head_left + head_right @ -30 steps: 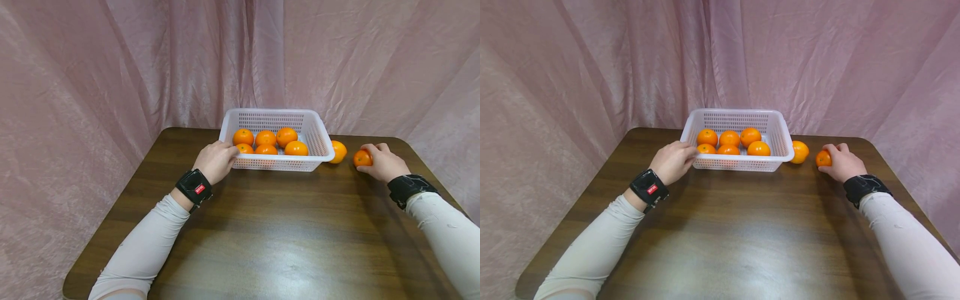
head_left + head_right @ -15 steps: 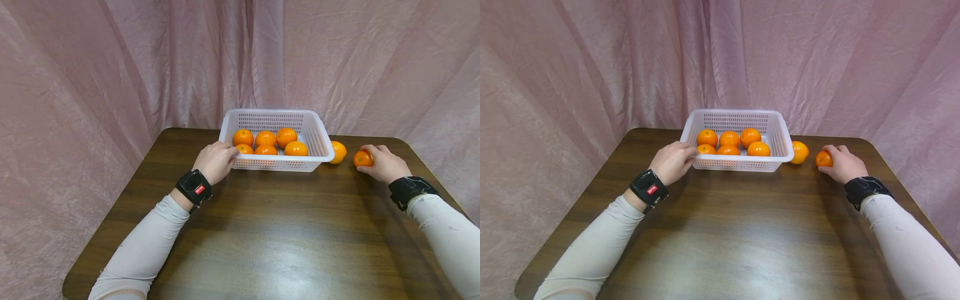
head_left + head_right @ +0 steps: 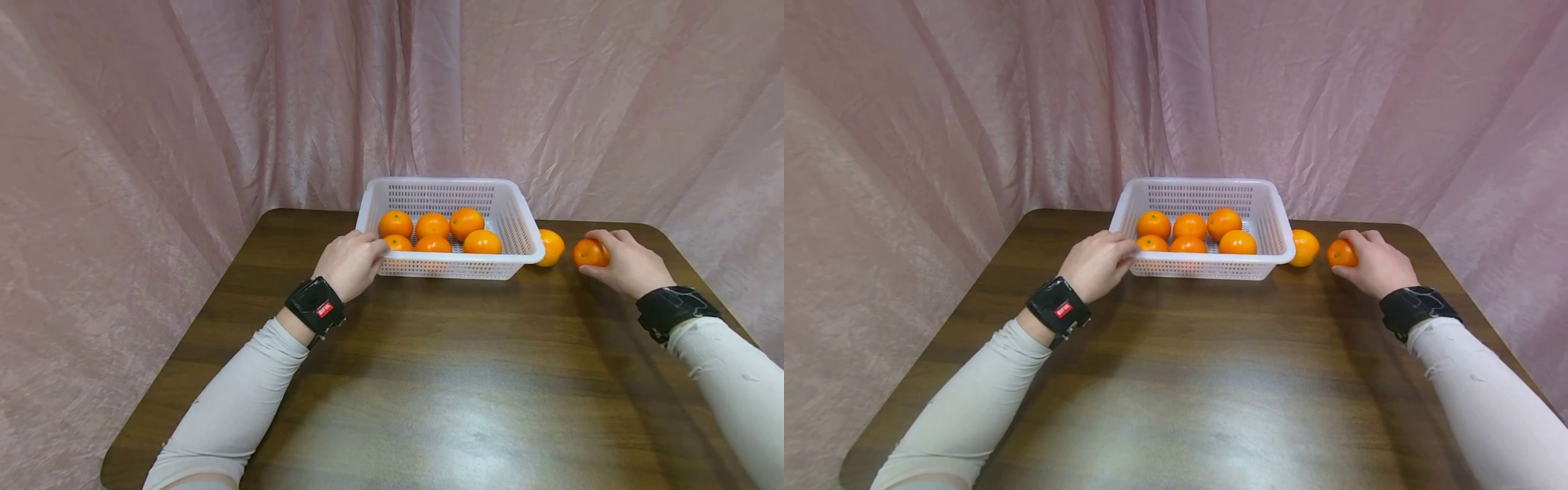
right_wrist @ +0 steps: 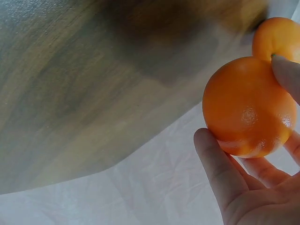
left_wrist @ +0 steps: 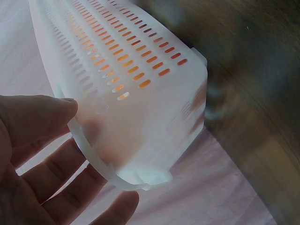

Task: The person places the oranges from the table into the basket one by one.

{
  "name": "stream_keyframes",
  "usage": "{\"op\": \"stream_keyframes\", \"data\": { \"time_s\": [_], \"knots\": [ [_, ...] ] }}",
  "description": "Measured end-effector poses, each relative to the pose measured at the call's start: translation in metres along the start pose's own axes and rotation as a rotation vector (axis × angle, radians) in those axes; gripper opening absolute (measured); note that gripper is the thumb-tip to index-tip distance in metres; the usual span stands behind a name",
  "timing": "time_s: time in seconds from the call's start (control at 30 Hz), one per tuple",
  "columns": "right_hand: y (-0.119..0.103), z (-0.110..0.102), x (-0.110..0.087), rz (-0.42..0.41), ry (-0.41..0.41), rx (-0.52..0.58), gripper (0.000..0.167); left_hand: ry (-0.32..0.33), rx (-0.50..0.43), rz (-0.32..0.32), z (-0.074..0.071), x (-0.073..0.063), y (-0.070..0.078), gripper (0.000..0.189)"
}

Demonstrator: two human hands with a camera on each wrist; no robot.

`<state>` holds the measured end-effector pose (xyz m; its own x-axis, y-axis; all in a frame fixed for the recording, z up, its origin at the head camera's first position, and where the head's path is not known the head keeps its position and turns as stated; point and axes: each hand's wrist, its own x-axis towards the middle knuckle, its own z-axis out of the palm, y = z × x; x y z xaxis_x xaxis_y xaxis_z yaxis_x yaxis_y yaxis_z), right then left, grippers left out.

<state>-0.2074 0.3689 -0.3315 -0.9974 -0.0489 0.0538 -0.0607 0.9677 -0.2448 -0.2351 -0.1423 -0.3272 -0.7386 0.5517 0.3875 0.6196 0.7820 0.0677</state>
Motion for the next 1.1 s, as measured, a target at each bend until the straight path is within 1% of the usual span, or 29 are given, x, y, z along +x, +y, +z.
{"op": "stream_keyframes", "data": {
  "time_s": [0.37, 0.7, 1.1],
  "knots": [
    [-0.01, -0.004, 0.001, -0.009, 0.036, 0.009, 0.069, 0.001, 0.0, -0.002, 0.0, 0.0, 0.0, 0.017],
    [-0.02, -0.015, 0.003, -0.046, 0.067, 0.013, 0.069, 0.011, 0.003, 0.003, 0.0, -0.001, 0.0, 0.017],
    [-0.037, -0.02, 0.004, -0.079, 0.099, 0.033, 0.066, -0.005, 0.005, -0.003, -0.001, 0.0, 0.001, 0.017]
  ]
}}
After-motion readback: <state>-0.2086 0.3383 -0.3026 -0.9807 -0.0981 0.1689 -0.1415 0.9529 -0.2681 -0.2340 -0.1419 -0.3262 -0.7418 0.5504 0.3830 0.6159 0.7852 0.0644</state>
